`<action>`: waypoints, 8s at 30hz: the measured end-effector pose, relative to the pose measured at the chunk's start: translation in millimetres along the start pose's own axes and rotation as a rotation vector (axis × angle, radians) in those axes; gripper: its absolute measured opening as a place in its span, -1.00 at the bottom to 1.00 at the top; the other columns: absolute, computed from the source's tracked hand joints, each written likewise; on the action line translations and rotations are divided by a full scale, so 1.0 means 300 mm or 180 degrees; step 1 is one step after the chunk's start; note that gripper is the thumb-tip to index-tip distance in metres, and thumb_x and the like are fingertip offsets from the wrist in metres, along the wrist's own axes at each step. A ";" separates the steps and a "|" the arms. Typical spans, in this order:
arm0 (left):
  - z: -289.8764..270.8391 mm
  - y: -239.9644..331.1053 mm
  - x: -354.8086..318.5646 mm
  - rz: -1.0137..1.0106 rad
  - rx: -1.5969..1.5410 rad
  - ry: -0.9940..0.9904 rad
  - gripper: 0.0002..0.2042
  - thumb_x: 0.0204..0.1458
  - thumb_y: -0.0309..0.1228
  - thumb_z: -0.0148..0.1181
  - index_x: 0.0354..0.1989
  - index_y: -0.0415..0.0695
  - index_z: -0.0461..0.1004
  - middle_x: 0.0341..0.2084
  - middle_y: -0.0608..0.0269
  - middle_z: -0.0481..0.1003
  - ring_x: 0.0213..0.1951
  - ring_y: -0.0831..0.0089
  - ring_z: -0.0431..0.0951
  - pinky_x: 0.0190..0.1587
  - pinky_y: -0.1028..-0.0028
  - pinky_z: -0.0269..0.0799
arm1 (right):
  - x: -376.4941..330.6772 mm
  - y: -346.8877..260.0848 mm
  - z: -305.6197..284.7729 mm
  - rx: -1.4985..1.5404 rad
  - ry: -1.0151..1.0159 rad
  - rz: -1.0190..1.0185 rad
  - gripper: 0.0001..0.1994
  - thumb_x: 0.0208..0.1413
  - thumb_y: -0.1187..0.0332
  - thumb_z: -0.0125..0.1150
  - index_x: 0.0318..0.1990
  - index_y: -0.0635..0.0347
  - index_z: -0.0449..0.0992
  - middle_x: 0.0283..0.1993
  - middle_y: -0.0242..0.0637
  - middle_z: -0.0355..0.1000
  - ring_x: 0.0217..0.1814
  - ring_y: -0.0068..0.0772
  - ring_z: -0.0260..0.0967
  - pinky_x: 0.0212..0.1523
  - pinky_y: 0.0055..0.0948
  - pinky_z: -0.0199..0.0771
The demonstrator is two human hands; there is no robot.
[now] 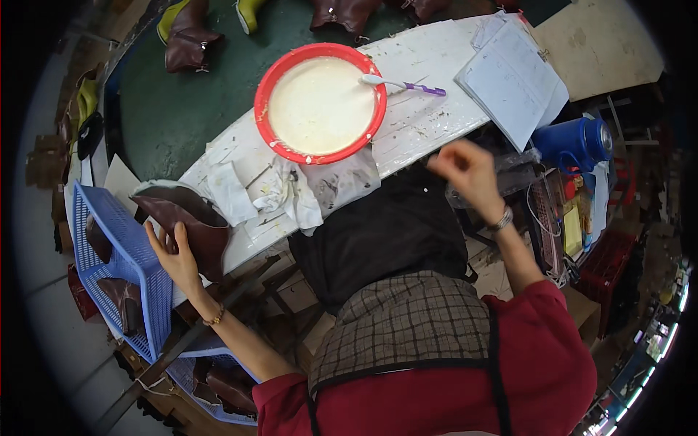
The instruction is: The person repeatedly applies a white adhesive to the inner edges of brown leather boot uppers using a plastic spoon. They pick up each boot from a blue basket, coat the rim, and place it back into the basket. The process is repeated for multiple boots throughout the clip.
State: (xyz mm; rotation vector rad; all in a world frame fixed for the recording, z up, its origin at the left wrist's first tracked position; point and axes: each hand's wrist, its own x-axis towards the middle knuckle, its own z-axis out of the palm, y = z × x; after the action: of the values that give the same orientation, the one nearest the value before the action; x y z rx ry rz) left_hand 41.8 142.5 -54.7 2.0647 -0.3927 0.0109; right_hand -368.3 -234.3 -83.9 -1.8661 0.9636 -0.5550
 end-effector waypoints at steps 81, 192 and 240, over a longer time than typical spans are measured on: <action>0.790 0.641 -0.561 -0.0243 -0.2794 -0.2442 -0.62 0.47 -0.19 -0.18 0.01 -0.27 0.47 -0.22 0.10 0.63 -0.34 0.59 0.55 -0.27 0.58 0.48 | -0.039 -0.347 0.144 0.0319 -0.0272 -0.1036 -0.89 0.20 0.53 0.23 -0.16 0.32 0.61 -0.41 -0.15 0.53 -0.44 -0.29 0.50 -0.40 -0.36 0.48; 0.064 0.054 -0.129 -0.0676 -0.4363 -0.2459 -0.10 -0.39 -0.66 0.48 0.33 -0.37 0.29 0.21 -0.08 0.43 0.30 0.08 0.37 0.39 0.13 0.20 | 0.413 -0.557 0.119 0.0049 -0.0491 -0.2601 -0.90 0.08 0.36 0.44 -0.27 0.14 0.72 -0.37 -0.44 0.56 -0.39 -0.52 0.42 -0.24 -0.46 0.19; 0.552 0.209 0.354 0.1455 0.2076 -0.0100 -0.41 -0.22 -0.47 0.43 0.11 0.04 0.49 0.08 0.10 0.48 0.19 0.05 0.43 0.14 0.11 0.34 | 0.547 -0.007 0.221 0.1393 0.0382 -0.0327 -0.73 0.46 0.18 0.04 0.03 0.17 0.53 -0.46 -0.63 0.20 -0.58 -0.81 -0.03 -0.63 -0.69 -0.06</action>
State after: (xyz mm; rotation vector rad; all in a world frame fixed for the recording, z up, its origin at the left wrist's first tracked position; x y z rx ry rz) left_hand 99.5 -55.2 -67.7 2.5593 -0.9740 0.4320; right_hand -223.6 -331.1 -116.3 -1.5057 0.7515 -0.8731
